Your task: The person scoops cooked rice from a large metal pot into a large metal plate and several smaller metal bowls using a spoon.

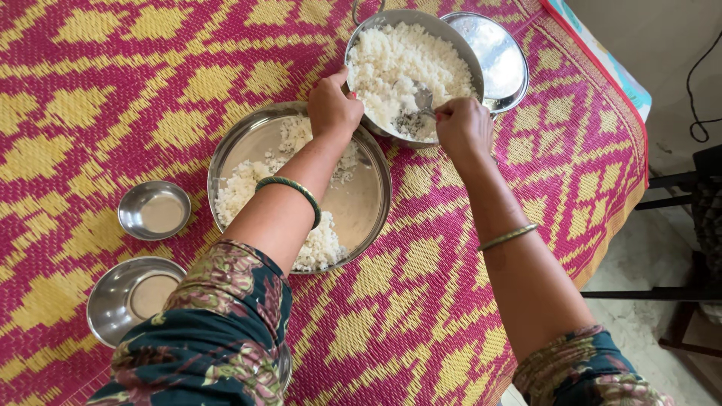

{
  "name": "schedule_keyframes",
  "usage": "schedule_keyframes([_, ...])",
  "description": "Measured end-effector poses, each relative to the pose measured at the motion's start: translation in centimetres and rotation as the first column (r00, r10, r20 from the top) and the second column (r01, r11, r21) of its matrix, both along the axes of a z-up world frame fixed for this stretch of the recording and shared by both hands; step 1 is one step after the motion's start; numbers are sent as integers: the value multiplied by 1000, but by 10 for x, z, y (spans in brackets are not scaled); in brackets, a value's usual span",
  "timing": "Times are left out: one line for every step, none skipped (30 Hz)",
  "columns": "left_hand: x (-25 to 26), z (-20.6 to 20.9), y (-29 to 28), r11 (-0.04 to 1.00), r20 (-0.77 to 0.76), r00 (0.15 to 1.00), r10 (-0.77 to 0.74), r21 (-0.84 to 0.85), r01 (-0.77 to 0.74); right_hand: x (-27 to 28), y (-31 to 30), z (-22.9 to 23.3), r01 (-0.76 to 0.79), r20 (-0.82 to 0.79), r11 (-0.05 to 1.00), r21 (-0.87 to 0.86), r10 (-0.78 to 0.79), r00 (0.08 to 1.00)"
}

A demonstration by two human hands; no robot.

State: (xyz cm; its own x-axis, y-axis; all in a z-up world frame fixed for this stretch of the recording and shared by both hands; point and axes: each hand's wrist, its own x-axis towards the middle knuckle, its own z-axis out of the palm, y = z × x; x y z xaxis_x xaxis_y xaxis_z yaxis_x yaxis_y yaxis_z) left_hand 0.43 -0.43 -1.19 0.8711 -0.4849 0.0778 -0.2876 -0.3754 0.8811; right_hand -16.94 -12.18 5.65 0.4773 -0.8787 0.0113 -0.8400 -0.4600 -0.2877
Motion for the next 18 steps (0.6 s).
schedule_keyframes([1, -2, 0, 1000, 20, 1000, -16, -26, 16, -2, 0, 3, 13, 12, 997, 71, -14, 1000])
schedule_keyframes([2, -4, 1, 998, 41, 999, -30, -52, 33, -4, 2, 5, 13, 11, 997, 70, -14, 1000])
schedule_keyframes([6, -6, 2, 998, 40, 999, -31, -53, 33, -5, 5, 6, 23, 68, 991, 135, -33, 997])
schedule_keyframes([10, -8, 5, 995, 59, 996, -63, -76, 67, -5, 8, 7, 30, 124, 979, 199, -55, 991])
schedule_keyframes([15, -9, 8, 990, 79, 993, -91, -99, 98, -6, 12, 9, 28, 124, 980, 198, -53, 991])
schedule_keyframes([21, -8, 10, 990, 79, 993, -89, -99, 96, -6, 18, 11, 40, 191, 956, 292, -100, 977])
schedule_keyframes([27, -7, 12, 987, 35, 994, -105, -121, 108, -7, 25, 13, 43, 252, 922, 384, -150, 956])
schedule_keyframes([32, -6, 16, 982, -9, 992, -122, -143, 119, -7, 32, 14, 39, 253, 923, 384, -146, 957])
schedule_keyframes([37, -5, 22, 983, -8, 993, -117, -141, 115, -7, 40, 14, 21, 276, 905, 424, -151, 949])
schedule_keyframes([43, -2, 28, 990, -26, 996, -86, -115, 83, -7, 50, 13, 1, 299, 886, 463, -157, 941])
schedule_keyframes([48, 0, 34, 995, -42, 998, -55, -89, 51, -7, 59, 10, -3, 299, 885, 465, -153, 942])
schedule_keyframes([51, 1, 41, 995, -42, 998, -50, -87, 47, -7, 67, 6, -44, 305, 899, 435, -102, 947])
schedule_keyframes([54, 2, 47, 996, -33, 999, -32, -82, 29, -7, 76, 2, -83, 311, 911, 404, -51, 949])
schedule_keyframes([56, 2, 51, 997, -25, 1000, -14, -77, 12, -8, 86, -4, -87, 312, 911, 404, -48, 949])
schedule_keyframes([57, 1, 53, 997, -25, 1000, -12, -77, 10, -8, 97, -12, -176, 361, 966, 189, 98, 927])
schedule_keyframes([59, 0, 55, 994, -42, 999, -8, -106, 3, -7, 106, -19, -255, 376, 966, -38, 250, 892])
schedule_keyframes([61, -3, 57, 991, -59, 998, -4, -134, -4, -3, 113, -25, -258, 377, 966, -36, 252, 892])
schedule_keyframes([62, -6, 56, 991, -59, 998, -1, -132, -7, 1, 120, -30, -232, 239, 968, -95, 248, 939])
